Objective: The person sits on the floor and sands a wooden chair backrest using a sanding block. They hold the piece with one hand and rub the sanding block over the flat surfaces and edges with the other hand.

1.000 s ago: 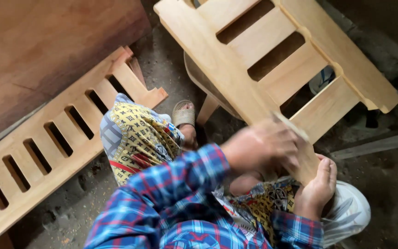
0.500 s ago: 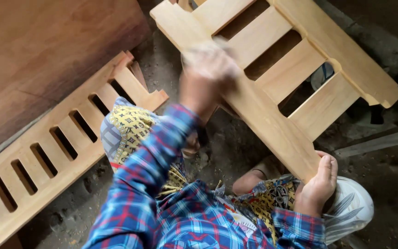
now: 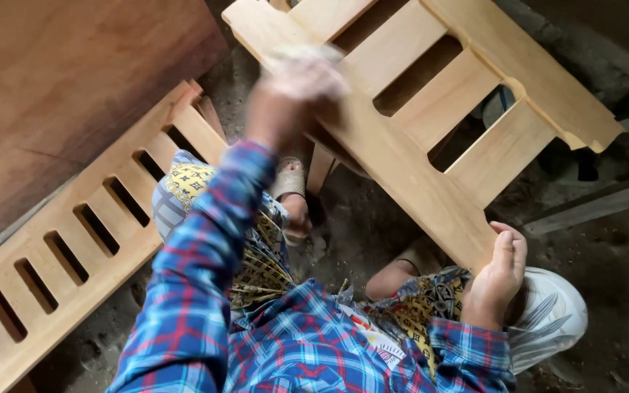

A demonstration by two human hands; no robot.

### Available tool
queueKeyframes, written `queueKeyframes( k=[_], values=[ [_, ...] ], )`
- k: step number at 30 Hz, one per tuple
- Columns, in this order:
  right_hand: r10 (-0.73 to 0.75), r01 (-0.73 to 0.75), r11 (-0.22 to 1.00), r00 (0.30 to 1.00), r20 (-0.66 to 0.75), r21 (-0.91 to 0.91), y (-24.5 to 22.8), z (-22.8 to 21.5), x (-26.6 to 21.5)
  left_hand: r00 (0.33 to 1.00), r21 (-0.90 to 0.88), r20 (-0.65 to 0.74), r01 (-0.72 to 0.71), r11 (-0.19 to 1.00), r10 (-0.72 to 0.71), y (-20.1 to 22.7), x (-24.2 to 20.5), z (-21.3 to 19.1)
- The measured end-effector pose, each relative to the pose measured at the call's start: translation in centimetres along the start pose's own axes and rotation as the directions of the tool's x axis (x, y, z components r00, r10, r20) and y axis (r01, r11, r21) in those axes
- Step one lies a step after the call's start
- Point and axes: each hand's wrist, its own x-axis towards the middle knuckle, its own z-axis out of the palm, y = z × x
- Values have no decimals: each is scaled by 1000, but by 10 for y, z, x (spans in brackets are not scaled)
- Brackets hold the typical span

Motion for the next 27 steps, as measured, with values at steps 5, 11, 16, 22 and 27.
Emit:
queueKeyframes(
  k=[5, 11, 16, 22, 27],
  values=[
    [48, -49, 999, 999, 21, 11, 0, 0, 2, 882, 2, -17, 472, 882, -472, -29, -11, 15],
    [50, -50, 998, 999, -13, 29, 10, 1, 6, 998, -402, 65, 17, 916, 9, 174, 1, 8],
    [28, -30, 999, 999, 39, 45, -8, 0, -5, 981, -642, -23, -160, 750, 190, 196, 13, 5],
    [-31, 31, 999, 999, 7, 17, 16, -6, 9, 992, 3, 75, 102, 995, -102, -36, -7, 19],
    [-27, 27, 999, 1000, 15, 34, 20, -7, 10, 943, 105, -57, 332, 938, -327, -28, -17, 25]
  ],
)
